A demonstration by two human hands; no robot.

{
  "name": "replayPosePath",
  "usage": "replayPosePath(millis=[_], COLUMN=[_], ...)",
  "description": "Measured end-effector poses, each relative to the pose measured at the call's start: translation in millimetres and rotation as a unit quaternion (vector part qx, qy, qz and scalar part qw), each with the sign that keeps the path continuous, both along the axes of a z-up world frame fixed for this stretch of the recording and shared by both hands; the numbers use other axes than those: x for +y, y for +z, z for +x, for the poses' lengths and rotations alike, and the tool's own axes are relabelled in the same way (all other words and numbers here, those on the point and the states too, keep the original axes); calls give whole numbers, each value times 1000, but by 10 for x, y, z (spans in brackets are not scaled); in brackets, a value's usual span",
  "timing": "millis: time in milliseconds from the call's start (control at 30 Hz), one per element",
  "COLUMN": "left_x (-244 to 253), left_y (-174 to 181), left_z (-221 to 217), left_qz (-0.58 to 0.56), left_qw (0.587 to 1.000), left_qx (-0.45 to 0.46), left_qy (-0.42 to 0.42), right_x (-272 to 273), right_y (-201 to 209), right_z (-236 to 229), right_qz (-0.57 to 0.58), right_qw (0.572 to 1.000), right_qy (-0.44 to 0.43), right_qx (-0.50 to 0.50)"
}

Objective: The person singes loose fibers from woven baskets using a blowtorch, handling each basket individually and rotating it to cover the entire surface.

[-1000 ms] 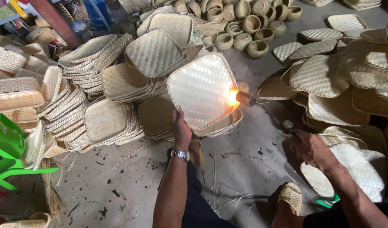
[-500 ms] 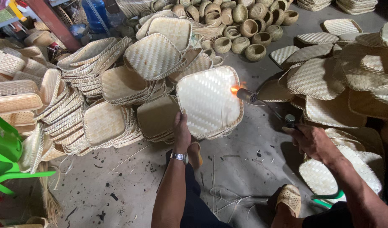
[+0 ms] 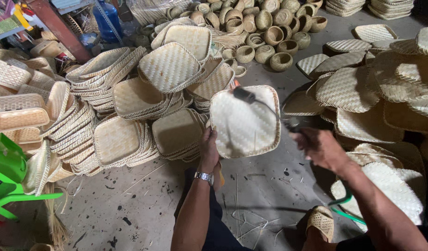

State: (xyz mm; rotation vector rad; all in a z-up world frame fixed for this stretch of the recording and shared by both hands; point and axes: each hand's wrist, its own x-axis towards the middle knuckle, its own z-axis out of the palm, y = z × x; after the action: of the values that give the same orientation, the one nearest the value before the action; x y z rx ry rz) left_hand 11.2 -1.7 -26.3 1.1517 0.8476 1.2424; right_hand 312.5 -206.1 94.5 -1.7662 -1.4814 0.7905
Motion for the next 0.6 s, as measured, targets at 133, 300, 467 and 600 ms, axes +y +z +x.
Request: replayPosePath(millis=[133, 300, 467, 600], left_x=[-52, 46, 24, 13], left_y=[56, -35, -26, -52], left_z=[-6, -95, -71, 21], left_qz=[8, -66, -1, 6], left_qw=[1000, 989, 989, 982], left_qx=[-27, -129, -150, -190], left_qy=[-13, -40, -15, 2], right_x=[-87, -350, -653, -766], right_y=[-120, -432, -640, -795], right_z=[-101, 190, 227, 82], right_qz=[-19, -27, -46, -80], right_qw=[998, 998, 997, 995], right_qy=[58, -30, -31, 36], right_qx=[-15, -46, 51, 48])
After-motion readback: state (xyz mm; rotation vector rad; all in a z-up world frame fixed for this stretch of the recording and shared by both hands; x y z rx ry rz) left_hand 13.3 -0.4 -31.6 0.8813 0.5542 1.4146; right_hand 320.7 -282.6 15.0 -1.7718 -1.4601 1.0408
